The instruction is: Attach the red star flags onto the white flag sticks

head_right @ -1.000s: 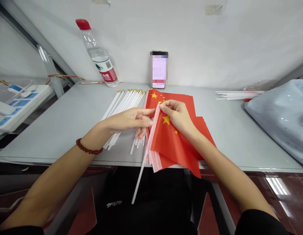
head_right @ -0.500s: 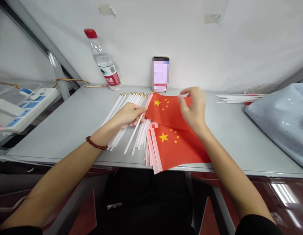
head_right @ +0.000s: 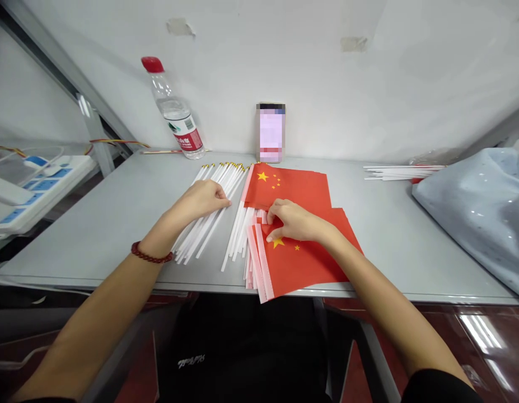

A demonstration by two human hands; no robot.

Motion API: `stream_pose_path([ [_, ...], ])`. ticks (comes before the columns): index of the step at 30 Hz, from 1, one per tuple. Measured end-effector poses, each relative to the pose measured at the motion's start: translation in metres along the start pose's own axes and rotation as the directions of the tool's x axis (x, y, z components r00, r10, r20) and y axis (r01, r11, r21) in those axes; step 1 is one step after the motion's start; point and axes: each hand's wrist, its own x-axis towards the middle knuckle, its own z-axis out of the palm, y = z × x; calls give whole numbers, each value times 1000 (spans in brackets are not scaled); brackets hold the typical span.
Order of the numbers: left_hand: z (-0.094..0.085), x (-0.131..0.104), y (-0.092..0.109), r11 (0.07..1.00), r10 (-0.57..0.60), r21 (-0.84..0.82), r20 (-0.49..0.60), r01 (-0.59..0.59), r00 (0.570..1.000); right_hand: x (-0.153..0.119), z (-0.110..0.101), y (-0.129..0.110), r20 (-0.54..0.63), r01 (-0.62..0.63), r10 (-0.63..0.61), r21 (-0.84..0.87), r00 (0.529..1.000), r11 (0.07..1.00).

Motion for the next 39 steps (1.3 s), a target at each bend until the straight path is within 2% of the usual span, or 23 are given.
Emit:
stream_pose_path([
  [3, 4, -1, 1, 966, 9, 259, 50, -22, 999, 1, 2, -1, -14, 9, -9, -15, 1000, 1000],
  [4, 6, -2, 3, 957, 11, 290, 57, -27, 998, 1, 3, -3, -14, 11, -11, -10, 1000, 1000],
  [7, 9, -3, 8, 949, 25, 313, 53, -40, 998, -2, 2, -10, 18, 1, -3, 57, 1000, 998],
  [9, 7, -5, 11, 962, 42, 268, 15, -44, 999, -3, 1, -14, 31, 10, -14, 113, 999, 993],
  [12, 2, -8, 15, 997, 21, 71, -63, -16, 998, -5, 1, -17, 22, 89, -94, 168, 995, 982],
  [14, -2, -10, 18, 983, -19, -182, -74, 5, 997, -5, 2, -18, -14, 150, -150, 199, 989, 968],
  [15, -4, -10, 19, 942, -35, -335, -62, 13, 997, -5, 3, -18, -49, 170, -164, 210, 985, 963],
  [17, -6, -9, 20, 790, -40, -613, -30, 13, 999, -5, 6, -18, -142, 183, -154, 226, 978, 957],
  [19, -7, -7, 21, 619, -14, -785, -17, -5, 1000, -5, 9, -20, -221, 170, -119, 227, 968, 959],
  [22, -8, -6, 22, 459, 32, -888, -13, -27, 999, -6, 12, -23, -271, 158, -92, 233, 958, 960],
  [25, -7, -6, 22, 395, 45, -918, 2, -16, 999, -7, 12, -25, -238, 156, -93, 262, 967, 952],
  [28, -5, -9, 24, 408, 47, -913, 25, 4, 999, -7, 11, -25, -186, 170, -119, 285, 975, 944],
  [32, 1, -14, 28, 506, 89, -860, -22, -64, 996, -9, 10, -25, -95, 190, -167, 347, 981, 918],
  [35, 4, -17, 32, 554, 138, -825, -36, -107, 990, -9, 10, -26, -83, 203, -186, 326, 979, 923],
  [39, 6, -19, 34, 557, 133, -826, -18, -89, 991, -10, 10, -30, -71, 219, -207, 285, 976, 933],
])
